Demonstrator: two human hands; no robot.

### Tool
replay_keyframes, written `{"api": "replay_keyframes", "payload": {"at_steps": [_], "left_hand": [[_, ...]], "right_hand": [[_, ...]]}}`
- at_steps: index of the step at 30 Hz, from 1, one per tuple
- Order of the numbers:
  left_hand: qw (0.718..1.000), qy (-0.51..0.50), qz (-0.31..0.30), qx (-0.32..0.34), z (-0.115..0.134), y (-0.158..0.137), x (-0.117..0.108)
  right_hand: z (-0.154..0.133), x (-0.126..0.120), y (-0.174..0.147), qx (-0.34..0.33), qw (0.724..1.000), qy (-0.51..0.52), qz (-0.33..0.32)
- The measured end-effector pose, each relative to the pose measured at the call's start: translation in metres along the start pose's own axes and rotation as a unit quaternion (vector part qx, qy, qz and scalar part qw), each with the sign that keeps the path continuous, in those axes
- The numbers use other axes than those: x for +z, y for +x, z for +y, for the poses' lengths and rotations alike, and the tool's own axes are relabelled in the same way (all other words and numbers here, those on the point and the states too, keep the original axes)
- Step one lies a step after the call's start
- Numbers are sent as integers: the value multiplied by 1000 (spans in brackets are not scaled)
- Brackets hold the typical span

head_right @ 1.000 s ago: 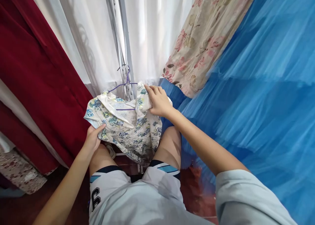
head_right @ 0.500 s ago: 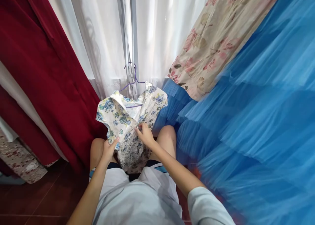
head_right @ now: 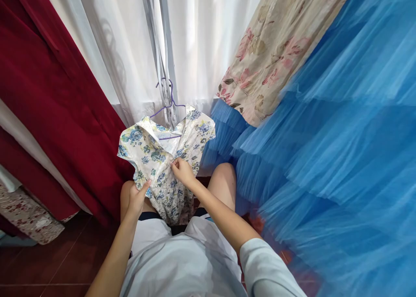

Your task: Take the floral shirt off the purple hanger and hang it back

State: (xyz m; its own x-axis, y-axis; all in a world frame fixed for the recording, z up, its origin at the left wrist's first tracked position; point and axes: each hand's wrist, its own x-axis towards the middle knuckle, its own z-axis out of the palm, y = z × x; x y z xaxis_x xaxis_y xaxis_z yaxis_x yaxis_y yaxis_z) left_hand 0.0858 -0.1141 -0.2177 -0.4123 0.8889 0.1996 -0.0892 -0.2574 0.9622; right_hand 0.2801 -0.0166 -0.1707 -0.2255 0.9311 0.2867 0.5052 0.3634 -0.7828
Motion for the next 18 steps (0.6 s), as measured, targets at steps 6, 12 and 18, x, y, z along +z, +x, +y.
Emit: {"api": "replay_keyframes", "payload": {"at_steps": [6, 12, 18], "left_hand": [[996, 73, 54, 24, 6, 2, -10], [924, 226, 181, 248, 18, -4, 17], [932, 250, -82, 249, 8, -2, 80]], "right_hand": [[-9, 1, -6, 6, 999, -31, 6], [-5, -13, -26, -38, 993, -105, 23], [-16, -27, -37, -85, 989, -119, -15]]}}
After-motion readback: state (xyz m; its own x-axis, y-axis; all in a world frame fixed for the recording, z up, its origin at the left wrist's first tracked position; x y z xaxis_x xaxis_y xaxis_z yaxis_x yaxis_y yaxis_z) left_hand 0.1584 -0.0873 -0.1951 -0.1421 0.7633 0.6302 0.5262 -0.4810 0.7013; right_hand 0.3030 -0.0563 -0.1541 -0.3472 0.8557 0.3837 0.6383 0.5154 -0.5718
